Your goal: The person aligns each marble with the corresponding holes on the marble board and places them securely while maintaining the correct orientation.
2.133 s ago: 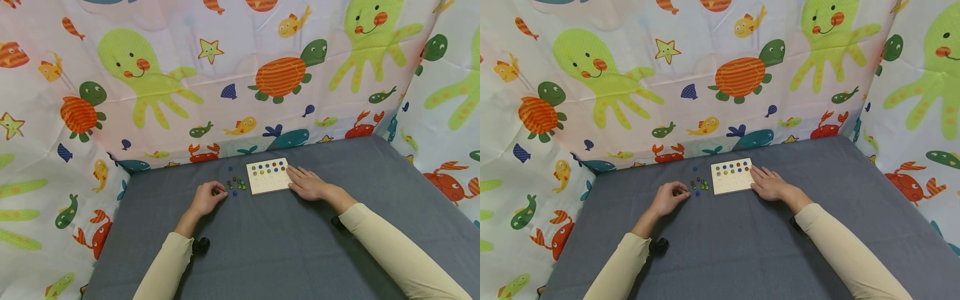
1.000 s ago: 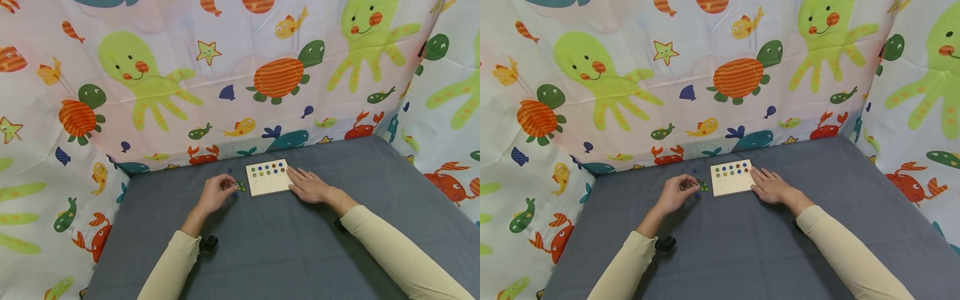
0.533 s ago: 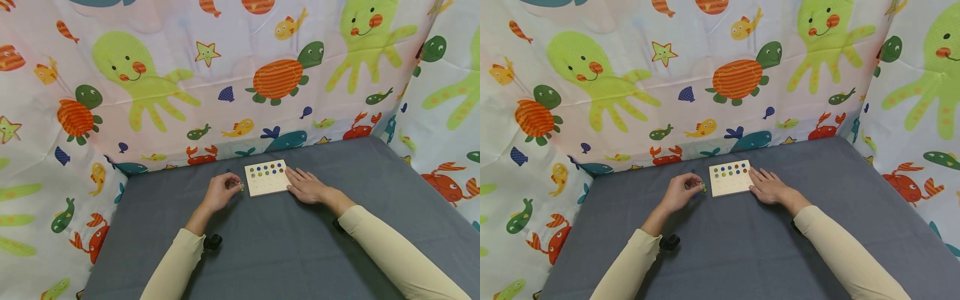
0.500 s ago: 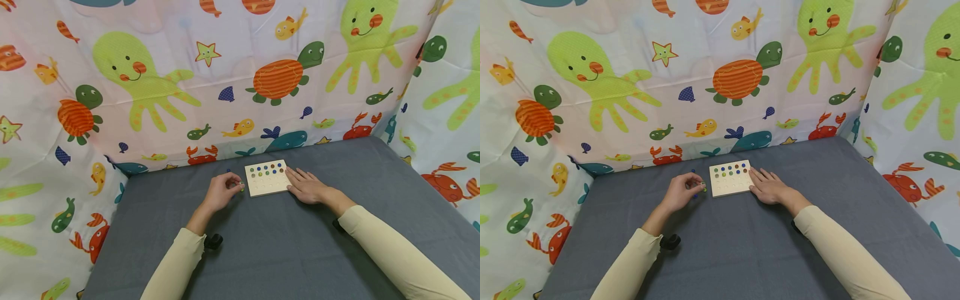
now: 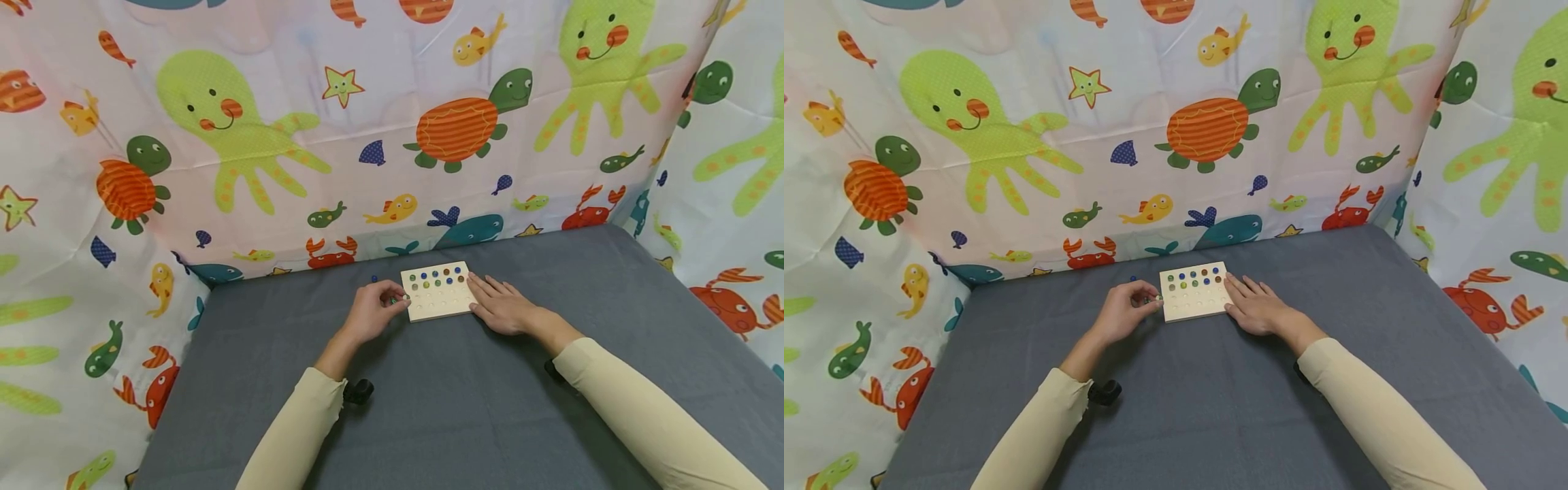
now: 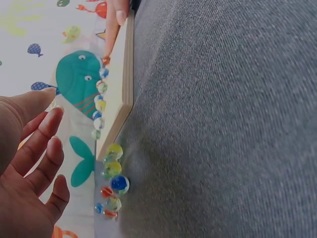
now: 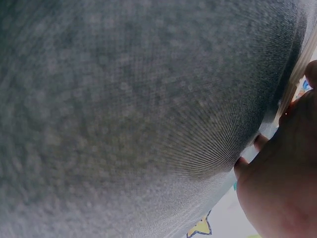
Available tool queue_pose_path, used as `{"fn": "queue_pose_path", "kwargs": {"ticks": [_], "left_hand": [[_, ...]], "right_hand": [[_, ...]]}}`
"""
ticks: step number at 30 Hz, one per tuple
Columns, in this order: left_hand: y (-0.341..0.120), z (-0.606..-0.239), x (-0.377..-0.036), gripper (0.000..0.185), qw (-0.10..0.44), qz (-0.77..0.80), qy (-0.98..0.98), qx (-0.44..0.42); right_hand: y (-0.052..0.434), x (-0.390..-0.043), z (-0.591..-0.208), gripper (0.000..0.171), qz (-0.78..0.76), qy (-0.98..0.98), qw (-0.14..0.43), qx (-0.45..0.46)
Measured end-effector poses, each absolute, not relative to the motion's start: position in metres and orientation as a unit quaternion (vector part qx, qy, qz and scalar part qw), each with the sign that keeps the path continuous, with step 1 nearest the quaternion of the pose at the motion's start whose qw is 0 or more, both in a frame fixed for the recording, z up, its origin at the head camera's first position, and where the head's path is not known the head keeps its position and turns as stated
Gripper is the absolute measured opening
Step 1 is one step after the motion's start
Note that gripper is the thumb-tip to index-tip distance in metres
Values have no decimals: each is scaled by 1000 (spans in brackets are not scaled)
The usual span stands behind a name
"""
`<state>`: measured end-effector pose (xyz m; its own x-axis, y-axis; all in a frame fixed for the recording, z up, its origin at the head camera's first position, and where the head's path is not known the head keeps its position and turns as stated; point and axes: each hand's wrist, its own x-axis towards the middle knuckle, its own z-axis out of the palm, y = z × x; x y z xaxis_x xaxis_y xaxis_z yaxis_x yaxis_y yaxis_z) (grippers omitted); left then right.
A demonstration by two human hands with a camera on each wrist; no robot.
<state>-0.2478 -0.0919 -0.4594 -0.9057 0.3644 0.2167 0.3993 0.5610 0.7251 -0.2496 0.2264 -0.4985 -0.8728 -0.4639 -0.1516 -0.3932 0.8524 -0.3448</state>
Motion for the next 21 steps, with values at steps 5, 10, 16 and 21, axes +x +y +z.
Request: {"fn": "queue_pose_path", "kwargs": {"ticks": [5,10,16,21], "left_hand": [[-84,-459,-250,12,20,-415,-880,-229],[-79,-459,-252,12,14,-418,-878,-234],[-74,-459,-256,13,20,-416,-878,-236],[-71,-461,-258,13,17,-416,-878,-237]], "right_hand": [[228,-251,-499,66,-154,955,117,-226],[227,-252,-500,66,-151,954,123,-229],[228,-253,-499,66,-155,953,120,-231],[229,-253,-499,66,-152,954,120,-231]]}}
